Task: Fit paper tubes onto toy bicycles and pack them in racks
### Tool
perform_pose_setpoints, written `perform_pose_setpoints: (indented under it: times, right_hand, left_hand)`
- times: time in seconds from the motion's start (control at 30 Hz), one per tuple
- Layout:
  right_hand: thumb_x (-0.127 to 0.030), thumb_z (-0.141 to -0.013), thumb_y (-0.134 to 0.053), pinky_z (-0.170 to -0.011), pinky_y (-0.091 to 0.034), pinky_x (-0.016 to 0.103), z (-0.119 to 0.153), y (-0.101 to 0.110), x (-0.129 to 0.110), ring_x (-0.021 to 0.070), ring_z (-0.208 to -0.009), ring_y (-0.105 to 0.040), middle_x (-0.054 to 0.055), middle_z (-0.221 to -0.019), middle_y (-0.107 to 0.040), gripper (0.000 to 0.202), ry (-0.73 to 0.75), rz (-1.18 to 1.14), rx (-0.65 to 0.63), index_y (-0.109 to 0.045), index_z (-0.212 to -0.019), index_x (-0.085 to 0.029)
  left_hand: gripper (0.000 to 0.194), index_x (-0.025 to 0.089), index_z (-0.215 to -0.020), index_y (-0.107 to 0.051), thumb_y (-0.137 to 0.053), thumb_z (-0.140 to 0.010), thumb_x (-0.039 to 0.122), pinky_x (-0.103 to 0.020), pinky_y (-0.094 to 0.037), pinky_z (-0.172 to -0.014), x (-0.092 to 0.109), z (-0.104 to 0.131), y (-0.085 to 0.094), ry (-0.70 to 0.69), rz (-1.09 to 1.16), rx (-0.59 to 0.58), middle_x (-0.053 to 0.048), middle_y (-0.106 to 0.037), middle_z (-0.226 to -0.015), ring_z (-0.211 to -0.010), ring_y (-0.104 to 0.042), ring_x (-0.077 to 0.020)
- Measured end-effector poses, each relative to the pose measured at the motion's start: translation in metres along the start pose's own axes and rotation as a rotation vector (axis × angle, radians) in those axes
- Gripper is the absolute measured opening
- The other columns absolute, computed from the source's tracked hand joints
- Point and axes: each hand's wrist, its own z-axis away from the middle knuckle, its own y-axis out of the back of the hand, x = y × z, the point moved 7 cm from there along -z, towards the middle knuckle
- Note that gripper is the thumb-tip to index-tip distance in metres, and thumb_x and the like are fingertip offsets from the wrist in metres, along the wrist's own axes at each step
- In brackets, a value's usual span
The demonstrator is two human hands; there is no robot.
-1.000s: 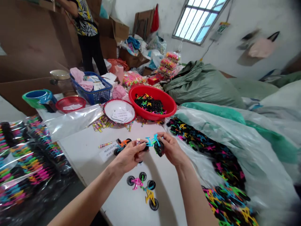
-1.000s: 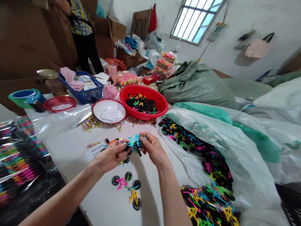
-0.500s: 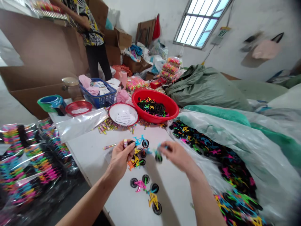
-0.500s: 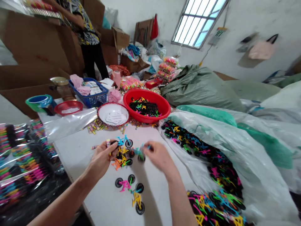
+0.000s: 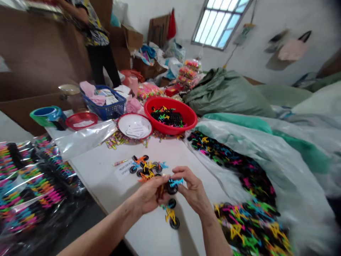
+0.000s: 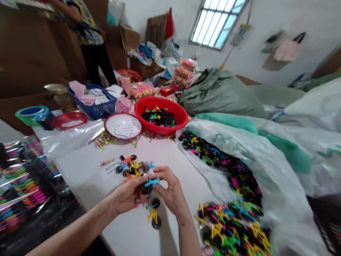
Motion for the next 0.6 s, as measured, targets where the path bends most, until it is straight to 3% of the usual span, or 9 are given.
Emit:
perform_pose_setpoints:
  times: [0.1,0.2,0.3,0.37,0.6]
  right_hand:
    - [-0.031,-0.08,-0.058,-0.075,-0.043,0.028,0.018,0.028,0.0,0.0174,-0.084,-0.055,0.004,-0.091,-0.058,0.01,-0.047,0.097,0.217,-0.062,-0.082,-0.022]
    - [-0.033,-0.081,-0.054,-0.067,-0.04,0.028,0.037,0.057,0.025,0.0157,-0.07,-0.051,0.003,-0.079,-0.057,0.013,-0.236,0.377,0.437,-0.06,-0.08,-0.021]
    - [-0.03,-0.076,-0.056,-0.063,-0.036,0.027,0.048,0.054,0.055,0.0144,-0.062,-0.047,0.001,-0.068,-0.054,0.013,-0.395,0.557,0.374,-0.059,-0.069,-0.019]
    - [-0.033,-0.075,-0.056,-0.059,-0.034,0.026,0.051,0.044,0.06,0.0136,-0.059,-0.045,0.0,-0.063,-0.052,0.017,-0.413,0.44,0.35,-0.058,-0.065,-0.019]
    - [-0.044,-0.073,-0.062,-0.043,-0.024,0.021,0.058,-0.004,0.045,0.0073,-0.045,-0.033,-0.006,-0.05,-0.041,0.029,-0.482,-0.369,0.217,-0.055,-0.065,-0.017]
  left_hand:
    - [0.033,0.014,-0.093,-0.06,-0.062,-0.077,0.043,-0.017,-0.033,-0.047,0.0,0.001,0.008,-0.146,-0.233,0.078,-0.003,-0.059,-0.074,-0.055,-0.047,-0.0067]
    - [0.038,0.015,-0.106,-0.06,-0.059,-0.08,0.043,-0.018,-0.037,-0.057,-0.002,0.004,0.017,-0.199,-0.408,0.101,-0.005,-0.06,-0.088,-0.066,-0.049,-0.0086]
    - [0.038,0.017,-0.11,-0.061,-0.058,-0.081,0.041,-0.018,-0.037,-0.062,-0.008,0.007,0.019,-0.199,-0.494,0.089,-0.004,-0.059,-0.088,-0.071,-0.049,-0.0092]
    - [0.036,0.017,-0.11,-0.061,-0.059,-0.081,0.039,-0.019,-0.037,-0.063,-0.012,0.007,0.016,-0.206,-0.525,0.052,-0.003,-0.059,-0.082,-0.071,-0.049,-0.0092]
    - [0.027,0.013,-0.089,-0.061,-0.067,-0.074,0.035,-0.023,-0.04,-0.063,-0.019,0.008,0.0,-0.194,-0.463,-0.058,-0.004,-0.062,-0.076,-0.067,-0.054,-0.0114]
